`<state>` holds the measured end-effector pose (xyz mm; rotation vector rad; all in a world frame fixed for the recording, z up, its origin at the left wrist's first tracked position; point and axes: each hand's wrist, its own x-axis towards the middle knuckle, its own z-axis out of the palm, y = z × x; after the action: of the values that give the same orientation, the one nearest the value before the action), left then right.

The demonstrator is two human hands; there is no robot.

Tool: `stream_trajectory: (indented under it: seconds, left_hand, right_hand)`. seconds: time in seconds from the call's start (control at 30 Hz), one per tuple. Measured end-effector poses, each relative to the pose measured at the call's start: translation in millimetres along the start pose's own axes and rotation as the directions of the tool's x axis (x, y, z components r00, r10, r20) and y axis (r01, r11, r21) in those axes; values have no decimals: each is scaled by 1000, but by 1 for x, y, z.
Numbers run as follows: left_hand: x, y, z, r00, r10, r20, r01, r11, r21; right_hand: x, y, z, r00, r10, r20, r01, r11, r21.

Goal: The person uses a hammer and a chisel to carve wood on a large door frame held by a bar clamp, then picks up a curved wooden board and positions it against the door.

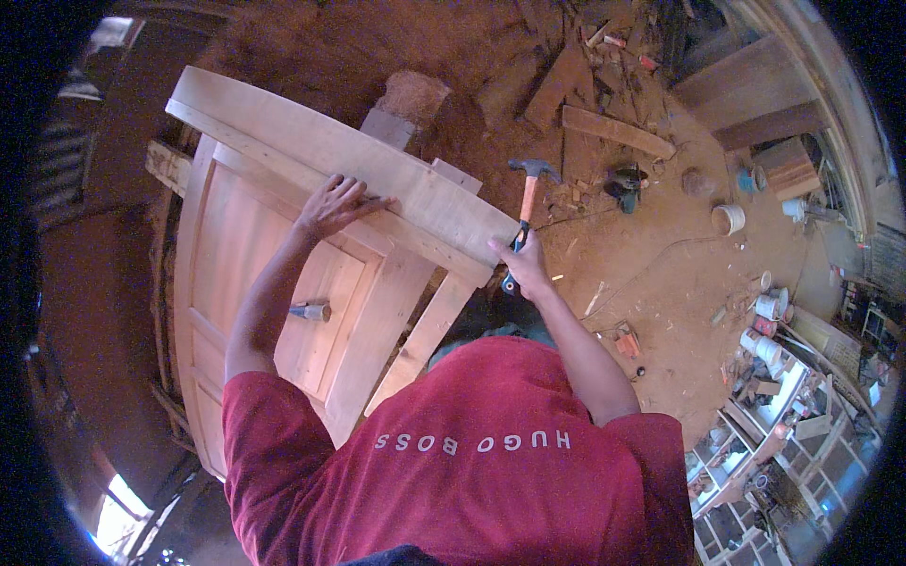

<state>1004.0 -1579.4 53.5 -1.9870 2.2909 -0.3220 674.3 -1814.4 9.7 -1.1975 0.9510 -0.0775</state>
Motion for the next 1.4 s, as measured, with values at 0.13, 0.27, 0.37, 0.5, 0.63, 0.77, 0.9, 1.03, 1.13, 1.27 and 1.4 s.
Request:
stream_trajectory:
  seconds: [0.13, 0.27, 0.37, 0.5, 0.63, 0.77, 0.9, 1.03, 1.13, 1.27, 1.4]
  left_hand:
    - [-15, -18, 38, 979, -85, 185, 99, 992, -72]
    - [-7, -26, 15, 876, -369, 311, 427, 893, -141]
    - [-6, -8, -23, 704, -648, 292, 711, 637, -299]
    - [-28, 34, 9, 180, -943, 279, 854, 9, -520]
    - [-17, 36, 68, -141, -960, 242, 846, -243, -474]
    - [6, 17, 96, -295, -945, 140, 864, -326, -384]
    - [-1, 6, 111, -274, -962, -2, 934, -265, -240]
    - [10, -4, 114, -356, -934, 6, 589, -230, -775]
    - [9, -3, 112, -400, -916, 22, 460, -222, -860]
    - [3, -16, 115, -411, -909, 65, 444, -261, -857]
    - [-9, -10, 119, -329, -944, -19, 746, -247, -618]
  right_hand:
    - [34, 15, 16, 988, 138, 72, -141, 989, 38]
    - [42, 8, 33, 974, 194, 119, -209, 969, 134]
    - [43, 7, 26, 965, 211, 154, -235, 959, 157]
    - [60, 14, 8, 928, 247, 278, -297, 943, 151]
    - [56, 5, -7, 909, 247, 336, -316, 934, 167]
    - [66, 7, -22, 883, 310, 353, -362, 928, 91]
    - [73, 11, -28, 858, 314, 407, -367, 928, 59]
    - [69, 21, -21, 865, 329, 378, -392, 914, 101]
    - [73, 19, -17, 874, 319, 368, -360, 932, 46]
    - [91, 9, -13, 846, 305, 437, -363, 930, 53]
    - [89, -15, -5, 812, 382, 441, -460, 884, 80]
